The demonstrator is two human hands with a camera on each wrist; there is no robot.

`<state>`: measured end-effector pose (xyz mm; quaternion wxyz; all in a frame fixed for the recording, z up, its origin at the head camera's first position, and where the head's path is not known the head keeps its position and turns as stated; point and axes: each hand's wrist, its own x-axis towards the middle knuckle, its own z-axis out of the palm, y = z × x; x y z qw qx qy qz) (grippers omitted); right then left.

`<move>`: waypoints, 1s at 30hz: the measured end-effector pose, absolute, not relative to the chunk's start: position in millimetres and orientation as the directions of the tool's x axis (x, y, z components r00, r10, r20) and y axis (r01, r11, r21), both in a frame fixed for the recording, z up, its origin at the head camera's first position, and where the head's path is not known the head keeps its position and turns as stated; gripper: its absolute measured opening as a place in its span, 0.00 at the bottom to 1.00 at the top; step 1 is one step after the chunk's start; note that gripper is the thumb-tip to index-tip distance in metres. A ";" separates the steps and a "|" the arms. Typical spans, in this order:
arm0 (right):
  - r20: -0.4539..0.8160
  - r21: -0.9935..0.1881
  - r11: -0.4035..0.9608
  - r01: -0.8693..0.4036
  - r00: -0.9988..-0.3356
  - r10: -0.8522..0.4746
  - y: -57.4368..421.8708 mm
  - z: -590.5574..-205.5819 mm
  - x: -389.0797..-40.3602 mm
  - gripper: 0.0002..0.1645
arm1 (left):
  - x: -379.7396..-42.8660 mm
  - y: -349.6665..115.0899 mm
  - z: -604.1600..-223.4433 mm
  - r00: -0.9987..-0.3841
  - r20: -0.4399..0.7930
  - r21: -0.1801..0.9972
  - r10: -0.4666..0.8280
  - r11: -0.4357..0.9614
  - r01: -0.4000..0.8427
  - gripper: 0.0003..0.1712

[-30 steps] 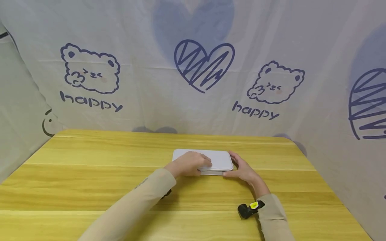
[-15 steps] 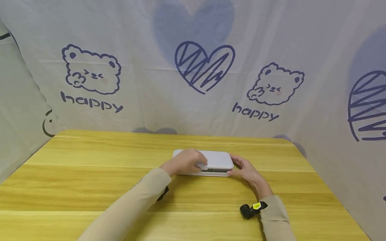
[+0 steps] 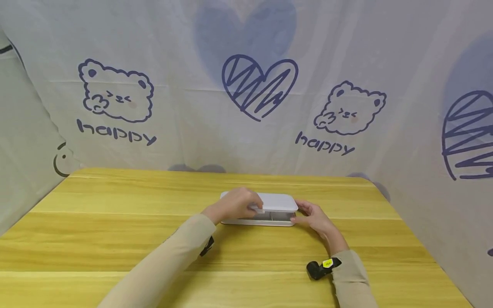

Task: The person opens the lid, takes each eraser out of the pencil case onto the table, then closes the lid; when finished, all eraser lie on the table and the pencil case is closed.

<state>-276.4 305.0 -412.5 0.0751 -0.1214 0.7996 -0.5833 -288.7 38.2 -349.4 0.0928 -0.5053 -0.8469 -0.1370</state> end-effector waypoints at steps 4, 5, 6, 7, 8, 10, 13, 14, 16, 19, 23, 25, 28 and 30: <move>0.049 -0.951 0.282 -0.130 -0.960 -0.276 306.9 -415.1 -276.3 0.36 | -288.7 37.8 -348.4 -0.463 0.308 0.137 0.831 0.443 0.886 0.08; 0.052 -0.951 0.281 -0.133 -0.960 -0.276 307.3 -415.7 -276.4 0.35 | -288.7 37.7 -348.2 -0.459 0.313 0.135 0.832 0.439 0.888 0.08; 0.054 -0.950 0.281 -0.133 -0.960 -0.274 307.5 -415.8 -276.4 0.35 | -289.0 37.6 -348.4 -0.457 0.316 0.135 0.832 0.437 0.889 0.07; 0.054 -0.949 0.285 -0.135 -0.960 -0.275 307.8 -416.1 -276.7 0.34 | -289.4 37.5 -348.7 -0.451 0.323 0.134 0.832 0.431 0.892 0.07; 0.057 -0.948 0.286 -0.138 -0.960 -0.274 307.8 -416.2 -276.8 0.33 | -289.7 37.3 -348.8 -0.446 0.331 0.137 0.831 0.426 0.895 0.07; 0.057 -0.943 0.301 -0.141 -0.961 -0.271 308.1 -416.2 -276.7 0.32 | -290.1 36.5 -348.8 -0.439 0.343 0.147 0.830 0.415 0.898 0.07; 0.052 -0.938 0.316 -0.139 -0.962 -0.269 308.6 -415.7 -276.4 0.31 | -290.7 35.3 -348.0 -0.429 0.361 0.146 0.828 0.405 0.903 0.07; 0.053 -0.938 0.316 -0.141 -0.961 -0.270 308.7 -415.3 -276.4 0.31 | -290.9 35.0 -347.7 -0.425 0.371 0.145 0.826 0.401 0.905 0.07; 0.052 -0.938 0.316 -0.142 -0.960 -0.275 309.1 -414.8 -276.5 0.31 | -291.4 34.4 -346.8 -0.417 0.390 0.133 0.821 0.397 0.908 0.07; 0.058 -0.938 0.311 -0.153 -0.954 -0.295 309.6 -414.0 -276.9 0.32 | -292.1 33.8 -346.1 -0.407 0.423 0.114 0.810 0.398 0.910 0.06; 0.041 -0.938 0.317 -0.137 -0.956 -0.292 309.2 -413.0 -277.0 0.33 | -293.5 33.4 -344.7 -0.409 0.447 0.099 0.795 0.410 0.906 0.05; 0.034 -0.936 0.328 -0.131 -0.958 -0.286 309.1 -412.9 -277.0 0.33 | -294.6 33.2 -343.0 -0.415 0.453 0.108 0.789 0.414 0.904 0.05; 0.040 -0.928 0.344 -0.142 -0.957 -0.289 308.5 -412.3 -276.7 0.32 | -296.4 32.6 -339.1 -0.423 0.456 0.120 0.783 0.417 0.901 0.06; 0.044 -0.924 0.351 -0.151 -0.955 -0.293 308.2 -412.0 -276.6 0.32 | -297.8 32.1 -336.5 -0.419 0.459 0.107 0.783 0.420 0.901 0.06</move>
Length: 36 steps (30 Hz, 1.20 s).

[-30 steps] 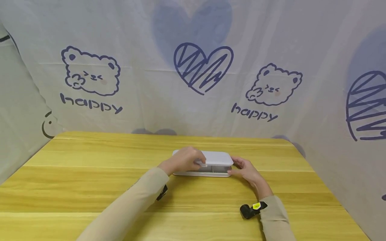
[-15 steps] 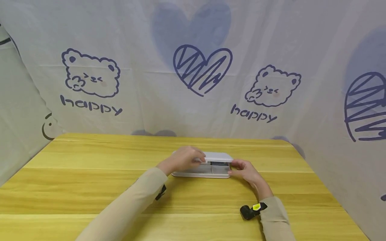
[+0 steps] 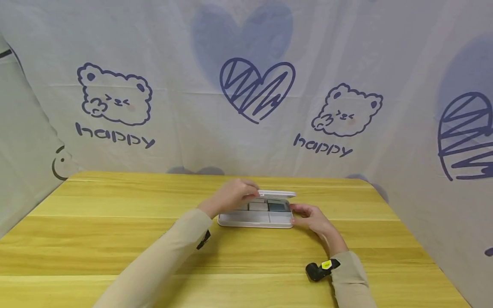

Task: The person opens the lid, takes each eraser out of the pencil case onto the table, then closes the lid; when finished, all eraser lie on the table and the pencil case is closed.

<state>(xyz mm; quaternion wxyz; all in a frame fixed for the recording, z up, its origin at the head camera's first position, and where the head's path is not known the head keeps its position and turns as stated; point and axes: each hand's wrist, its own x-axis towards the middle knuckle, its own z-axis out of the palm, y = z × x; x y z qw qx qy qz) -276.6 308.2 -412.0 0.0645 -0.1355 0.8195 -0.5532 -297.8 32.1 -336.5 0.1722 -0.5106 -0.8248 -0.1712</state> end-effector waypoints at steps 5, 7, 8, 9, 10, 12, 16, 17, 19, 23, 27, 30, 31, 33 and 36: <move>0.040 -0.921 0.359 -0.150 -0.955 -0.295 308.5 -412.4 -277.4 0.32 | -301.7 30.1 -332.8 -0.392 0.501 0.014 0.772 0.446 0.895 0.07; 0.044 -0.922 0.356 -0.153 -0.954 -0.296 308.9 -412.6 -277.8 0.32 | -303.5 28.9 -332.3 -0.382 0.527 -0.032 0.759 0.467 0.884 0.08; 0.046 -0.924 0.351 -0.152 -0.955 -0.293 308.9 -412.6 -277.8 0.31 | -304.3 28.0 -332.4 -0.378 0.538 -0.049 0.753 0.475 0.878 0.08; 0.049 -0.924 0.348 -0.155 -0.954 -0.296 309.0 -412.6 -277.8 0.31 | -305.0 27.2 -332.6 -0.378 0.545 -0.063 0.749 0.486 0.872 0.09; 0.053 -0.924 0.348 -0.161 -0.953 -0.299 309.0 -412.6 -277.9 0.31 | -305.7 26.4 -333.0 -0.379 0.547 -0.076 0.746 0.495 0.865 0.09; 0.055 -0.926 0.341 -0.160 -0.952 -0.300 308.7 -412.5 -277.6 0.31 | -306.5 24.8 -333.7 -0.387 0.540 -0.088 0.747 0.507 0.857 0.11; 0.045 -0.932 0.332 -0.146 -0.955 -0.294 307.9 -412.5 -277.1 0.32 | -308.4 22.3 -335.8 -0.394 0.525 -0.090 0.754 0.510 0.856 0.14; 0.043 -0.934 0.327 -0.142 -0.956 -0.291 307.8 -412.5 -276.9 0.32 | -308.9 21.6 -336.0 -0.394 0.528 -0.086 0.753 0.508 0.857 0.14; 0.042 -0.936 0.322 -0.139 -0.957 -0.289 307.2 -412.0 -276.3 0.32 | -310.0 20.1 -336.1 -0.394 0.538 -0.070 0.745 0.505 0.860 0.14; 0.035 -0.937 0.323 -0.132 -0.956 -0.291 307.1 -410.6 -275.7 0.32 | -312.2 16.9 -333.5 -0.432 0.541 0.004 0.722 0.511 0.859 0.16; 0.009 -0.935 0.339 -0.110 -0.958 -0.286 308.0 -410.5 -276.1 0.33 | -315.0 14.3 -330.4 -0.493 0.493 0.070 0.717 0.532 0.844 0.17; -0.003 -0.933 0.346 -0.098 -0.960 -0.281 308.5 -410.9 -276.6 0.34 | -318.2 12.6 -330.0 -0.519 0.467 0.100 0.716 0.540 0.836 0.18; -0.003 -0.933 0.347 -0.099 -0.960 -0.282 308.7 -411.1 -276.8 0.34 | -319.4 11.9 -330.3 -0.524 0.464 0.107 0.714 0.542 0.834 0.18; 0.002 -0.932 0.348 -0.105 -0.959 -0.284 308.9 -411.3 -277.1 0.34 | -321.6 10.6 -330.8 -0.538 0.460 0.127 0.707 0.547 0.828 0.18; 0.012 -0.931 0.346 -0.117 -0.957 -0.290 309.4 -411.4 -277.4 0.33 | -325.3 8.7 -332.8 -0.557 0.455 0.151 0.695 0.556 0.817 0.19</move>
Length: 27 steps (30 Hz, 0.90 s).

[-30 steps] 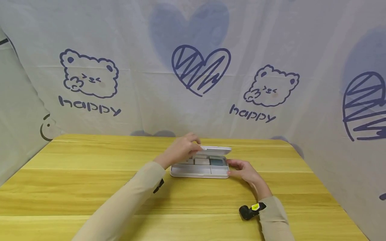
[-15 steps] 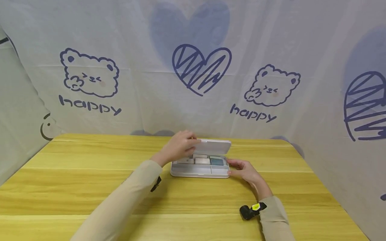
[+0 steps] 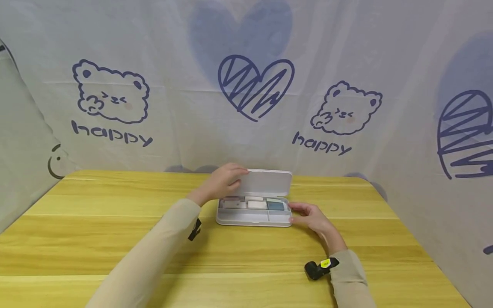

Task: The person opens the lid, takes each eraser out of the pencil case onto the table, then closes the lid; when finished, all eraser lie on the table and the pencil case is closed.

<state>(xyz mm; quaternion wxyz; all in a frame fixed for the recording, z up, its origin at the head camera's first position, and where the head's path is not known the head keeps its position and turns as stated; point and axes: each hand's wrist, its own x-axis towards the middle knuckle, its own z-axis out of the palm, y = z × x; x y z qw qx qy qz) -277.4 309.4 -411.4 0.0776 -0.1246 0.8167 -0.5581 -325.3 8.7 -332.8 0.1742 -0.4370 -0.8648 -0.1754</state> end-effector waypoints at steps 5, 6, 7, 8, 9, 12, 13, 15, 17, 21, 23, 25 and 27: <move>-0.004 -0.930 0.354 -0.100 -0.959 -0.282 309.9 -412.8 -279.1 0.34 | -329.7 6.1 -335.6 -0.568 0.464 0.182 0.680 0.554 0.812 0.19; -0.008 -0.929 0.357 -0.096 -0.960 -0.278 309.9 -413.2 -279.5 0.35 | -330.7 5.6 -336.4 -0.566 0.471 0.180 0.677 0.554 0.813 0.19; -0.009 -0.927 0.362 -0.096 -0.960 -0.279 310.0 -413.8 -279.8 0.35 | -331.6 5.1 -337.0 -0.564 0.478 0.175 0.673 0.556 0.812 0.19; -0.014 -0.929 0.360 -0.090 -0.961 -0.275 310.1 -414.2 -280.0 0.35 | -332.5 4.8 -337.7 -0.565 0.483 0.175 0.669 0.558 0.811 0.19; -0.010 -0.927 0.361 -0.096 -0.960 -0.279 310.0 -414.3 -280.0 0.35 | -333.4 4.5 -338.3 -0.569 0.485 0.177 0.664 0.563 0.807 0.19; -0.006 -0.927 0.362 -0.102 -0.959 -0.285 310.0 -414.1 -279.9 0.34 | -335.5 4.1 -339.4 -0.587 0.485 0.200 0.648 0.571 0.796 0.19; -0.003 -0.926 0.362 -0.107 -0.957 -0.291 310.3 -413.9 -279.7 0.34 | -336.1 4.2 -339.8 -0.595 0.480 0.213 0.645 0.572 0.792 0.19; 0.001 -0.929 0.354 -0.109 -0.956 -0.293 310.0 -413.1 -279.1 0.34 | -337.0 4.3 -340.8 -0.611 0.467 0.236 0.640 0.576 0.783 0.19; 0.003 -0.932 0.347 -0.109 -0.956 -0.293 309.7 -412.2 -278.5 0.34 | -337.8 4.1 -342.7 -0.621 0.451 0.250 0.641 0.577 0.777 0.20; 0.001 -0.935 0.340 -0.104 -0.957 -0.291 308.8 -410.3 -276.9 0.34 | -338.7 3.0 -347.9 -0.627 0.429 0.252 0.650 0.580 0.774 0.23; -0.001 -0.936 0.338 -0.103 -0.956 -0.294 308.4 -409.7 -276.4 0.34 | -339.2 2.5 -350.4 -0.628 0.424 0.248 0.653 0.583 0.774 0.24; -0.004 -0.937 0.336 -0.099 -0.956 -0.293 308.6 -409.6 -276.3 0.34 | -339.8 2.5 -352.3 -0.628 0.421 0.241 0.654 0.587 0.773 0.25; -0.004 -0.937 0.335 -0.098 -0.957 -0.291 309.2 -410.0 -276.5 0.34 | -340.3 2.8 -353.9 -0.631 0.415 0.236 0.655 0.592 0.771 0.26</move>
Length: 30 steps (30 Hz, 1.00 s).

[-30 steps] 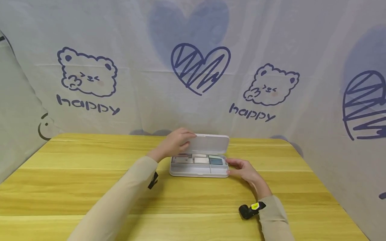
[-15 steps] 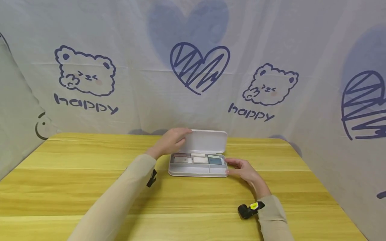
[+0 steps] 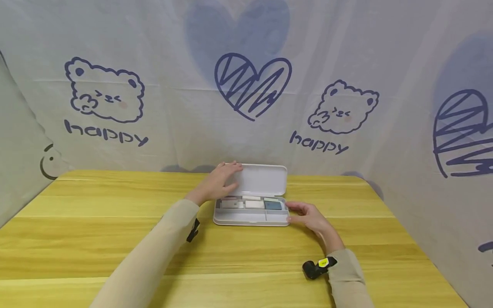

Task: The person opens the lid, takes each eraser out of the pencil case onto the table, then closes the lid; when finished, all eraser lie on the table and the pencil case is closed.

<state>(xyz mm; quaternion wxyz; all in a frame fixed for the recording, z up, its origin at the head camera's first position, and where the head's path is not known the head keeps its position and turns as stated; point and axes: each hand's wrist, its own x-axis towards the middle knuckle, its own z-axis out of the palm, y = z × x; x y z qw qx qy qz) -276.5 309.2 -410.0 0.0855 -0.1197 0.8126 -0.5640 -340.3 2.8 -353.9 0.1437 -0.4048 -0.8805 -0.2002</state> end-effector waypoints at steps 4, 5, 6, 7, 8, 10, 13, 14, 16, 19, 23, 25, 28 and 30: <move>-0.003 -0.936 0.338 -0.100 -0.957 -0.291 309.0 -411.6 -278.0 0.33 | -339.3 1.7 -355.5 -0.642 0.394 0.212 0.658 0.615 0.760 0.28; -0.001 -0.934 0.342 -0.104 -0.956 -0.294 309.0 -411.9 -278.3 0.34 | -338.7 1.4 -355.6 -0.643 0.392 0.208 0.658 0.617 0.759 0.29; -0.003 -0.935 0.340 -0.100 -0.957 -0.291 308.8 -412.2 -278.5 0.34 | -338.0 1.2 -355.6 -0.643 0.391 0.204 0.658 0.619 0.758 0.29; -0.007 -0.935 0.340 -0.096 -0.958 -0.288 308.7 -412.4 -278.7 0.34 | -337.3 1.0 -355.5 -0.641 0.393 0.199 0.659 0.620 0.759 0.29; -0.010 -0.936 0.339 -0.091 -0.959 -0.284 308.6 -412.7 -278.8 0.34 | -336.6 0.8 -355.3 -0.638 0.397 0.195 0.660 0.619 0.761 0.29; -0.015 -0.938 0.337 -0.084 -0.960 -0.279 308.8 -413.1 -279.0 0.35 | -335.5 0.6 -354.7 -0.627 0.411 0.187 0.662 0.612 0.768 0.29; -0.018 -0.940 0.332 -0.077 -0.962 -0.274 309.6 -413.9 -279.3 0.35 | -334.1 0.4 -353.3 -0.608 0.432 0.163 0.666 0.605 0.779 0.29; -0.016 -0.942 0.327 -0.078 -0.961 -0.277 309.9 -414.1 -279.4 0.35 | -333.6 0.2 -352.8 -0.601 0.436 0.158 0.670 0.601 0.784 0.29; -0.012 -0.942 0.326 -0.083 -0.960 -0.279 310.5 -414.2 -279.4 0.34 | -332.2 -0.2 -351.5 -0.586 0.444 0.148 0.678 0.589 0.794 0.29; -0.005 -0.939 0.331 -0.094 -0.958 -0.286 311.1 -413.5 -279.1 0.34 | -330.0 -1.1 -349.8 -0.556 0.470 0.137 0.686 0.566 0.813 0.29; -0.010 -0.940 0.331 -0.088 -0.959 -0.282 310.2 -412.7 -278.7 0.34 | -327.7 -1.7 -349.6 -0.519 0.526 0.100 0.674 0.558 0.824 0.24; -0.012 -0.943 0.322 -0.083 -0.959 -0.284 309.7 -412.7 -278.7 0.34 | -326.5 -2.1 -350.1 -0.522 0.536 0.101 0.664 0.563 0.820 0.21; -0.013 -0.944 0.320 -0.083 -0.958 -0.286 309.7 -413.4 -279.0 0.33 | -323.5 -3.3 -350.5 -0.569 0.495 0.173 0.656 0.568 0.805 0.17; -0.003 -0.943 0.319 -0.095 -0.956 -0.293 310.1 -413.7 -279.0 0.32 | -321.2 -5.0 -349.9 -0.625 0.429 0.251 0.652 0.579 0.776 0.16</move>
